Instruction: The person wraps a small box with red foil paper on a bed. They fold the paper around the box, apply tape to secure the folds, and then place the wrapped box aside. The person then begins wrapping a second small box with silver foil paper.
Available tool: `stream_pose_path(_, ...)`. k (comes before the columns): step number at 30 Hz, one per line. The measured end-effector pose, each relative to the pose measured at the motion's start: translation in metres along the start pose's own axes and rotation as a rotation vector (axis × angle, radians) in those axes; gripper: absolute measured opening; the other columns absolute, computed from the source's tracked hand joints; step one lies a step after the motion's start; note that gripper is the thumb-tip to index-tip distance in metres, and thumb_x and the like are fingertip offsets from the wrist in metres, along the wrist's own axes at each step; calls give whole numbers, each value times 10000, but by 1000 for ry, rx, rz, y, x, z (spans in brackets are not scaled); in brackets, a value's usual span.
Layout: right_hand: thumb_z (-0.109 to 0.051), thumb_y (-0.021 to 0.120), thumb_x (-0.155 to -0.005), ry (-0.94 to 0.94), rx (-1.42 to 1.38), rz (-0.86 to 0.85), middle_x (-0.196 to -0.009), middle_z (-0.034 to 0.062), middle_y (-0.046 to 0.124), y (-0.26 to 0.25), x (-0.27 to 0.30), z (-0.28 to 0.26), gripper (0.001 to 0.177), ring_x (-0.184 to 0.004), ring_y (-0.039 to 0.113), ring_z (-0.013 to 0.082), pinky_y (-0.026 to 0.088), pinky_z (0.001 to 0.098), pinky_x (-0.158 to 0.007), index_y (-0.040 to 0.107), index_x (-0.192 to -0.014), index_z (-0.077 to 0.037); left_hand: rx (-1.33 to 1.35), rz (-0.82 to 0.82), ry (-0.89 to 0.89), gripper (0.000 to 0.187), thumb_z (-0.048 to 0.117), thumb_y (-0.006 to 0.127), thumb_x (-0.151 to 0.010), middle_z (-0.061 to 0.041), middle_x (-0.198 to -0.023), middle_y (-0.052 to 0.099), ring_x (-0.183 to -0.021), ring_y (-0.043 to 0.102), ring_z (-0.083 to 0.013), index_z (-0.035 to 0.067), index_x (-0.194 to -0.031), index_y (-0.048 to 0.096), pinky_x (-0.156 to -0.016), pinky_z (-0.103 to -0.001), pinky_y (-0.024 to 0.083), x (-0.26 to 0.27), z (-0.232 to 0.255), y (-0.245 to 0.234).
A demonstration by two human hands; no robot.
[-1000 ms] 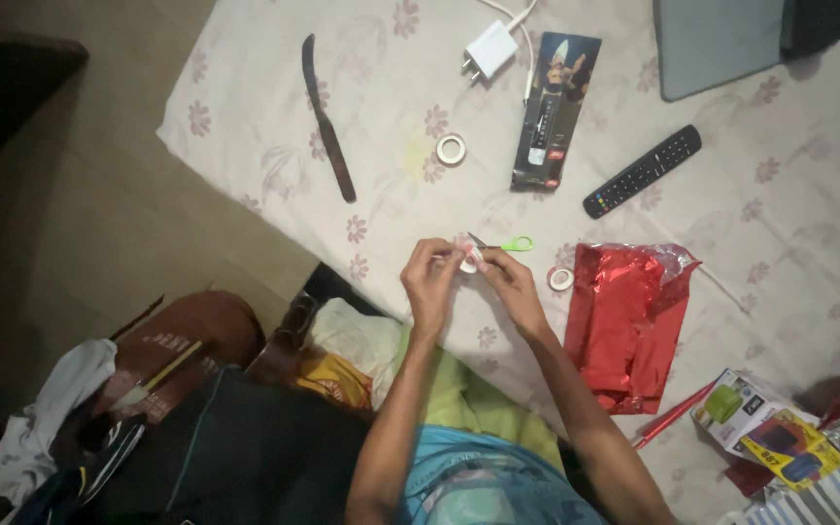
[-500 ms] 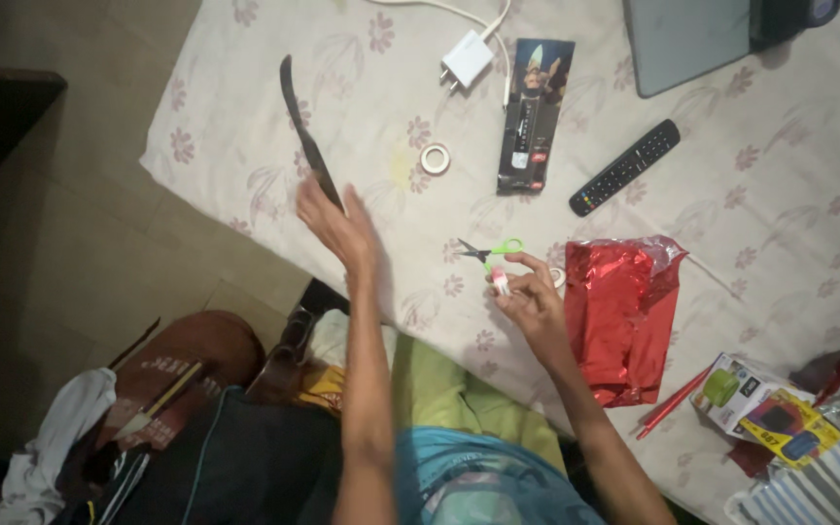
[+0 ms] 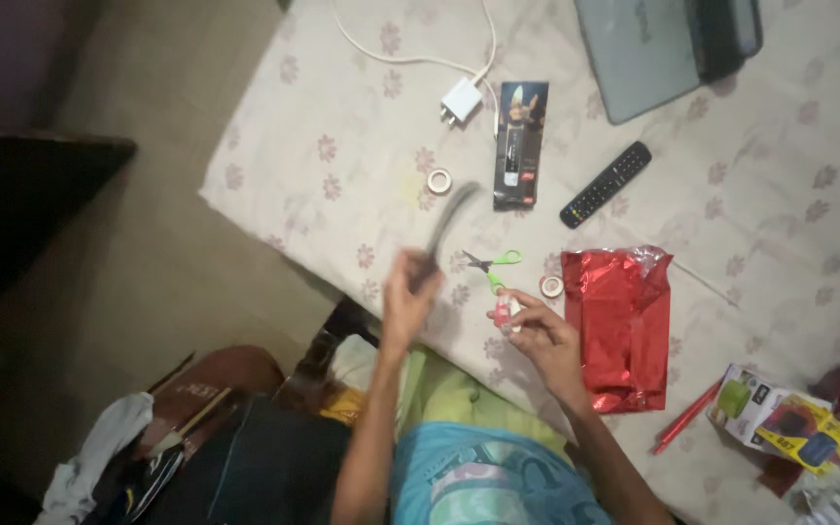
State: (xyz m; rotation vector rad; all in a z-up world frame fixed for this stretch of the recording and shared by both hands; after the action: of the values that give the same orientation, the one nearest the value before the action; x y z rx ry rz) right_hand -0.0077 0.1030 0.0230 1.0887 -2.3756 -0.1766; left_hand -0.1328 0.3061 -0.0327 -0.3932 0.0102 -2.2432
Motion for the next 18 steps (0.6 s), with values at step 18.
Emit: stream_pose_path(18,-14,776,-848,-345,162,-108,-1453,158,567,-34,111,-79,176,-1254,573,209,488,368,-1031,680,-995,-16,-298,-297,261,550,477,907,-699,-48,-657,566,-569,556,-159,55,-947,658,-546,-335,468,153,245,47)
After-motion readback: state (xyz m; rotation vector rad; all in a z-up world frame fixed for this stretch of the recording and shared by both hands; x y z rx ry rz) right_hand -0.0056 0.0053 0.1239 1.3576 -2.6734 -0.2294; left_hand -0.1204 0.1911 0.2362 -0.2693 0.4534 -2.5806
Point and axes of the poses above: each hand's wrist, its own x-axis away from the middle knuckle, its own y-axis out of the palm, z = x × y, the point moved 3 cm from there along -x, towards the middle knuckle
